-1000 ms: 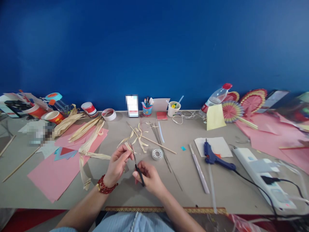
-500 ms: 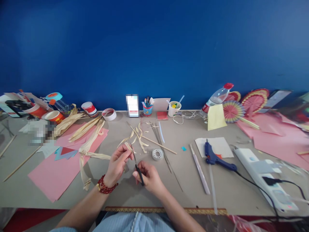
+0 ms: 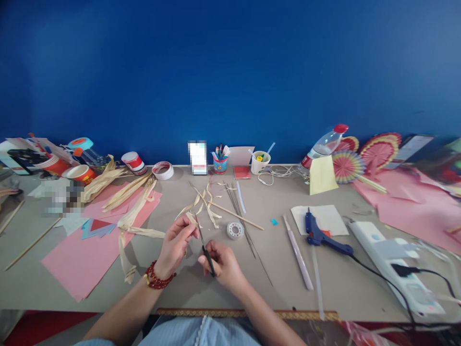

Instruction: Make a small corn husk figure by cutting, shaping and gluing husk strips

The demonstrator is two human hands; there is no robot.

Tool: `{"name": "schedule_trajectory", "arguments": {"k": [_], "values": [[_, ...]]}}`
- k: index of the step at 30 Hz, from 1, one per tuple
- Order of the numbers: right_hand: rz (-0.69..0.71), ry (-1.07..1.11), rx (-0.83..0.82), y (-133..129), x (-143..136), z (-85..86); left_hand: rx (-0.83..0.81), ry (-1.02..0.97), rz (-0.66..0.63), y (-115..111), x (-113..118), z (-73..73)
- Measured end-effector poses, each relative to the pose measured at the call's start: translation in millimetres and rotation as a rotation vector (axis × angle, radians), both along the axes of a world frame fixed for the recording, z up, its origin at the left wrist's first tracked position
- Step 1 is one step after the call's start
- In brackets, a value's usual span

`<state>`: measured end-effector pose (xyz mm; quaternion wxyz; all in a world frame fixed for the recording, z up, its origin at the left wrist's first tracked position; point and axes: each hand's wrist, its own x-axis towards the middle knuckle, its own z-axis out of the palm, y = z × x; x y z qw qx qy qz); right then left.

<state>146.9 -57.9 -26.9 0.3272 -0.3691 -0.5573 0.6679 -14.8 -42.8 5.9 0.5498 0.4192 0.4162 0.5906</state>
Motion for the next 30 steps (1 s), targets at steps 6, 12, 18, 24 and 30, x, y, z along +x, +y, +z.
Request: {"name": "schedule_trajectory", "arguments": {"k": [6,12,18,24,30], "values": [[-0.019,-0.028,0.002,1,2,-1.8,0.004,0.021,-0.01,0,-1,0.9],[-0.048,-0.03,-0.044,0,4,-6.8,0.022,0.052,-0.007,1,-1,2.9],[-0.038,0.001,-0.03,1,16,7.8,0.09,0.147,-0.038,0,-3,7.3],[0.09,-0.025,-0.09,-2,33,14.3,0.151,0.242,-0.099,-5,-2,11.6],[0.126,-0.011,-0.098,-1,37,15.1,0.205,0.372,-0.143,-7,-3,11.0]]}}
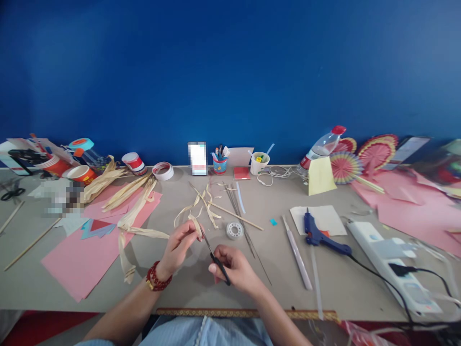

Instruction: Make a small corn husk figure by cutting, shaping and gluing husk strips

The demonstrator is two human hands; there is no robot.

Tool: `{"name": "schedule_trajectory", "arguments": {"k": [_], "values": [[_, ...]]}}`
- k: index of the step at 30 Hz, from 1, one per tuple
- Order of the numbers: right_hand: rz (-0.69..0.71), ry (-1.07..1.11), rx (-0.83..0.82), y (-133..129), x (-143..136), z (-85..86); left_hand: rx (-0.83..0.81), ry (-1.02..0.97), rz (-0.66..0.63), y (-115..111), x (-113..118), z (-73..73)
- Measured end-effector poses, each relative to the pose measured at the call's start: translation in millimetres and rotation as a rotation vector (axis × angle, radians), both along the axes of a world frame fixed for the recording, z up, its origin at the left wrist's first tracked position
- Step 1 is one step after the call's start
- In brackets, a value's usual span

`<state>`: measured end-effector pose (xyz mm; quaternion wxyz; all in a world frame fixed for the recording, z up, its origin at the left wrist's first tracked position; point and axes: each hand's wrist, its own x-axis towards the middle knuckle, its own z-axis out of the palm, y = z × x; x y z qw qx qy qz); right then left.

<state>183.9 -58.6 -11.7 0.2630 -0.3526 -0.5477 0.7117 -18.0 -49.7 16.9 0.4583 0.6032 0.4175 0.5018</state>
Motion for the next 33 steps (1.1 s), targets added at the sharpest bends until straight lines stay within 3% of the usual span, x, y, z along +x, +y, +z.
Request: {"name": "schedule_trajectory", "arguments": {"k": [7,22,33], "values": [[0.052,0.036,-0.017,4,0,5.8,0.066,0.044,-0.02,0,-2,-1.2],[0.104,0.049,-0.01,7,5,13.7,0.041,0.061,-0.053,2,-2,-0.1],[0.013,0.08,-0.015,3,-9,7.9,0.134,0.163,-0.009,1,-1,-5.1]]}}
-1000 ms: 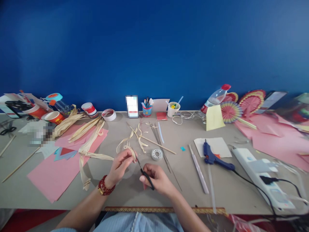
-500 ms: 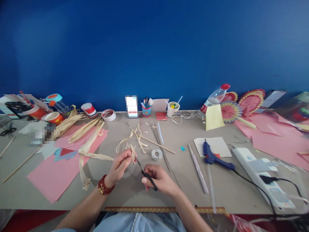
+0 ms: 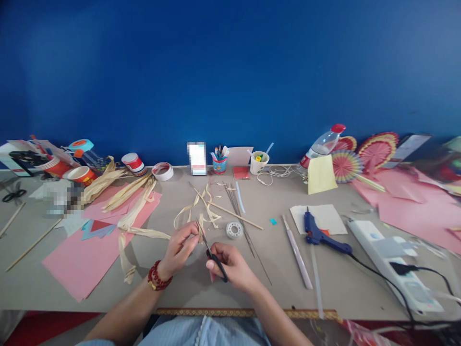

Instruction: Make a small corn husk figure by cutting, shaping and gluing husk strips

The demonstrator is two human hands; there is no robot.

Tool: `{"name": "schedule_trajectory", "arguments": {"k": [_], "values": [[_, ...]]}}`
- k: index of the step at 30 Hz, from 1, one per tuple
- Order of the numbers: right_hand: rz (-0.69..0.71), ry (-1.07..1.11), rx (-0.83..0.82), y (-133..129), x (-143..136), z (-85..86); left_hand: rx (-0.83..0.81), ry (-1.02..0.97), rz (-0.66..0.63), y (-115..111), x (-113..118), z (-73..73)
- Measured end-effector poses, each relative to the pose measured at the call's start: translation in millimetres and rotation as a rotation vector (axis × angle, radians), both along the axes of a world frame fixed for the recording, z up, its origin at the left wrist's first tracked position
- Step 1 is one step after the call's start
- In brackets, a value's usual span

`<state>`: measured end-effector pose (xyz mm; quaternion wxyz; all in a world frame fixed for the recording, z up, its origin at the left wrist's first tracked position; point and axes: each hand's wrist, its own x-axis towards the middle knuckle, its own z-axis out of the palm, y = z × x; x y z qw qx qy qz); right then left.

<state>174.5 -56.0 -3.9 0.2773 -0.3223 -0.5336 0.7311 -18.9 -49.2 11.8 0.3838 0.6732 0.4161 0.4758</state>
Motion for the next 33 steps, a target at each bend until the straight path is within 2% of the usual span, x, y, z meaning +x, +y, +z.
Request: {"name": "schedule_trajectory", "arguments": {"k": [10,26,33], "values": [[0.015,0.009,0.02,-1.0,-3.9,5.9,0.043,-0.013,0.023,-0.3,1.5,2.4],[0.011,0.014,-0.012,-1.9,-4.1,-0.5,0.06,-0.042,0.011,0.9,-0.1,-2.9],[0.011,0.027,-0.014,-2.8,-4.9,-1.0,0.082,-0.028,0.018,0.8,0.3,-0.7]]}}
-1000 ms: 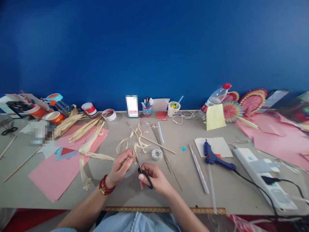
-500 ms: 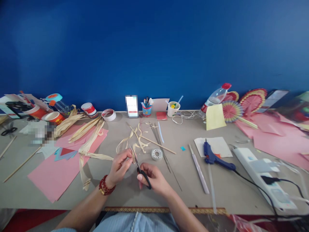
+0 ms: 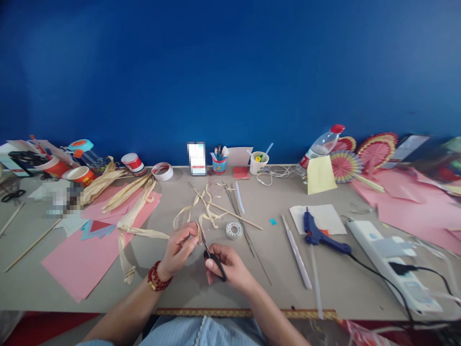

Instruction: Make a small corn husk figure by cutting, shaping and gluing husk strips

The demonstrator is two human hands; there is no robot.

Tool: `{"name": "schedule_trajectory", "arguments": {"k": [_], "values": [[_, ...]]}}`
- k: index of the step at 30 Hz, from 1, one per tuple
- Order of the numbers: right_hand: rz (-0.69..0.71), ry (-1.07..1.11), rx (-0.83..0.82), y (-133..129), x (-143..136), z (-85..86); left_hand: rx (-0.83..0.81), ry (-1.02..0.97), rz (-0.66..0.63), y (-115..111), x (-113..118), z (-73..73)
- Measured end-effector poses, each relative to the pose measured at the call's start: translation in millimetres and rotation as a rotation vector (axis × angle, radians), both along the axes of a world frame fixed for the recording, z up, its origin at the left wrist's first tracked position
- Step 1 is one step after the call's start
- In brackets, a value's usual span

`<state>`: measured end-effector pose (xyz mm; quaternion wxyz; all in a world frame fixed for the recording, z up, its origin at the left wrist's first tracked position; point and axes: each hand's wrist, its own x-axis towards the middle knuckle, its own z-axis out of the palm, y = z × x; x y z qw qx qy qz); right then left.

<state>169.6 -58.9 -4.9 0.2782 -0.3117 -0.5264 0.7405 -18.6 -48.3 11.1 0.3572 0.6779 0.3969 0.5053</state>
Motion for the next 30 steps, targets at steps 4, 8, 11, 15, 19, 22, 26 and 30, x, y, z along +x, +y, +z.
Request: {"name": "schedule_trajectory", "arguments": {"k": [4,8,11,15,19,22,26,30], "values": [[-0.003,-0.002,0.005,0.5,0.5,0.4,-0.003,0.008,0.008,-0.6,0.3,1.9],[0.003,-0.006,0.02,1.9,0.9,1.9,0.023,0.009,0.017,-0.2,0.6,1.4],[0.0,-0.012,0.022,1.9,1.1,1.6,0.039,0.009,0.022,0.4,0.7,0.4],[0.002,-0.012,0.0,1.3,1.4,0.0,0.064,0.001,0.017,1.0,0.3,-0.5],[-0.004,-0.002,-0.006,1.7,1.8,-2.0,0.084,0.003,0.022,1.7,0.5,-1.4],[-0.001,-0.004,0.007,2.3,1.9,-3.7,0.084,-0.018,0.03,1.8,0.6,-2.2],[-0.006,-0.005,-0.005,2.2,1.4,-4.7,0.075,-0.027,0.027,1.2,0.1,-2.4],[-0.013,-0.009,-0.016,1.4,0.7,-4.7,0.066,-0.018,0.023,0.6,-0.2,-2.0]]}}
